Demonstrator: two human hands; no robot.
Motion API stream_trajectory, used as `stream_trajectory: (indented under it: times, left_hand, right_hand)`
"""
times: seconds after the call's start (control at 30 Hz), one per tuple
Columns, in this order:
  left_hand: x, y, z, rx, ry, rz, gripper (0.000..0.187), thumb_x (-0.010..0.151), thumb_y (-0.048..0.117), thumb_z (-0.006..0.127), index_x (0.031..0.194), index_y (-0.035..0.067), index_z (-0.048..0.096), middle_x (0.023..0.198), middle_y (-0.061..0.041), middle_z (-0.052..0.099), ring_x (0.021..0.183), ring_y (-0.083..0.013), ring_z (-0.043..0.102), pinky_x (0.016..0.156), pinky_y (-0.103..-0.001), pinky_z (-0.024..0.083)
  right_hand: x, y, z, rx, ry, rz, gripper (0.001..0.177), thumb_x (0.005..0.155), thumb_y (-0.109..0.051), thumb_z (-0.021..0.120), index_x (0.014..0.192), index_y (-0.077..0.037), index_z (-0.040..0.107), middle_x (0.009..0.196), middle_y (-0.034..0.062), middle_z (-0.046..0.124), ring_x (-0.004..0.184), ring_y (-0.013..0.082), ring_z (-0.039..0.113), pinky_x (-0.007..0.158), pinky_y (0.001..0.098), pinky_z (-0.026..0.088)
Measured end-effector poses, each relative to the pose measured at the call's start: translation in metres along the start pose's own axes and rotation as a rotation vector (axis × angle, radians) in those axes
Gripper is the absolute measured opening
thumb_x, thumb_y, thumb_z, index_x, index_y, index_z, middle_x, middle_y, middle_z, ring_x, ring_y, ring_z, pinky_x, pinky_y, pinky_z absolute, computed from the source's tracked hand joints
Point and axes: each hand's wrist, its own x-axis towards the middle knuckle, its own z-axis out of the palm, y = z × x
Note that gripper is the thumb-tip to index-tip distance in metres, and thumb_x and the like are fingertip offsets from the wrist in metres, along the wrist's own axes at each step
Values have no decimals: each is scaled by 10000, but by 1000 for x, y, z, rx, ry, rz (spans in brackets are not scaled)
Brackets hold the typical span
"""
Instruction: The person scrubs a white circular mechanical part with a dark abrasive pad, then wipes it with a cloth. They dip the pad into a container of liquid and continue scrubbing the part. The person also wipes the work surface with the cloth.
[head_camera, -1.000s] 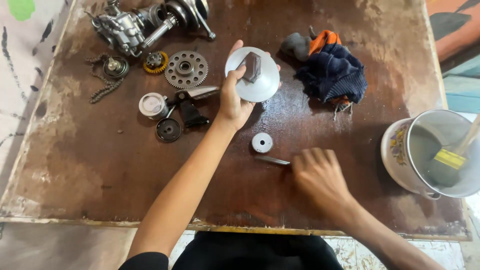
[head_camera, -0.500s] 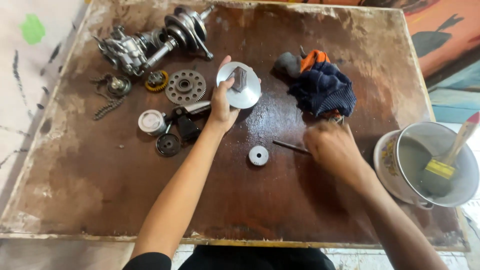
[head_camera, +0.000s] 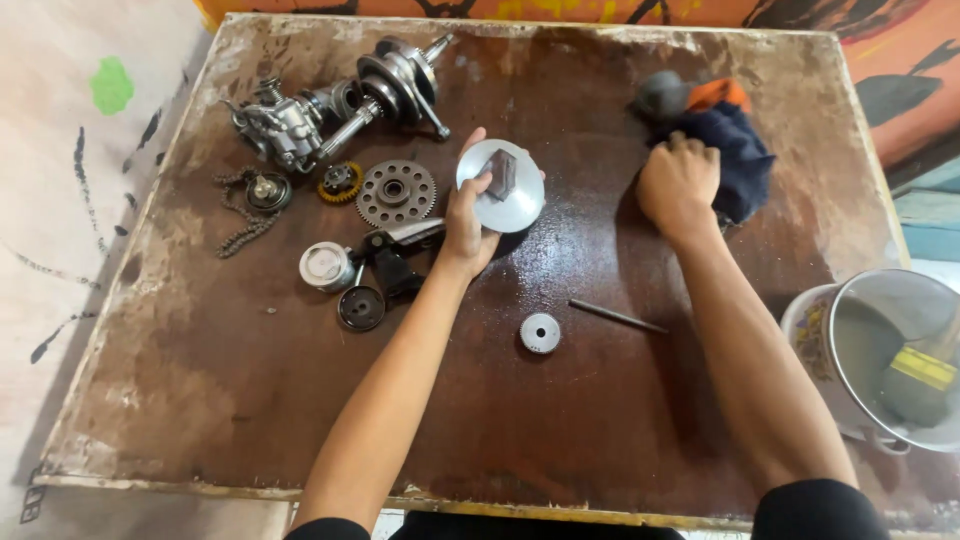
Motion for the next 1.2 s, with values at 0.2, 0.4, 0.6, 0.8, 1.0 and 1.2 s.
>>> stream_trajectory:
  times: [0.2, 0.4, 0.6, 0.8, 1.0, 1.2]
  left_hand:
    - [-10, 2, 7, -67, -21, -90, 718, 929, 192, 513, 1596, 181, 245, 1372, -209, 572, 1278, -361, 586, 1063, -536, 528]
    - [-12, -5, -6, 4, -132, -57, 733, 996, 216, 519, 1668, 165, 231, 1455, -153, 512, 1334, -269, 540, 1138, -421, 480]
    - [-8, -5, 0, -89, -64, 5, 744, 1106, 555, 389, 1706, 155, 207, 1421, -184, 559, 1282, -302, 572, 1129, -473, 474]
    - [-3, -7, -2, -56, -107, -54, 829, 1031, 695, 195, 1669, 166, 193, 1392, -276, 572, 1293, -352, 594, 1130, -502, 489]
    - [-5, -2, 6, 44, -100, -15, 784, 1029, 671, 204, 1679, 242, 116, 1430, -263, 540, 1255, -359, 596, 1110, -516, 515]
    - [-5, 8, 30, -938, 25, -234, 660, 1109, 399, 126, 1712, 132, 111, 1440, -376, 514, 1272, -487, 560, 1051, -538, 491]
  right_hand:
    - [-51, -64, -117, 1022, 290, -384, 316, 931, -130, 737, 1242, -76, 722, 1260, 171, 631, 1163, 301, 641, 983, 417, 545]
    - [-54, -103, -106, 939, 449, -548, 427, 837, -145, 838, 1245, -74, 735, 1282, 156, 633, 1184, 324, 619, 993, 448, 528]
    - [-53, -108, -62, 813, 494, -364, 369, 901, -173, 817, 1219, -13, 718, 1389, 169, 628, 1284, 355, 593, 1062, 502, 478]
    - [-63, -122, -79, 900, 459, -744, 390, 963, -190, 703, 1335, -76, 706, 1507, 135, 600, 1472, 308, 505, 1243, 466, 392]
    - [-65, -121, -68, 859, 431, -555, 563, 1026, -317, 599, 1482, 8, 531, 1575, 207, 481, 1530, 368, 395, 1280, 532, 277]
    - [-68, -135, -84, 839, 459, -383, 630, 1030, -273, 558, 1524, 104, 454, 1610, 285, 424, 1534, 402, 361, 1238, 568, 256]
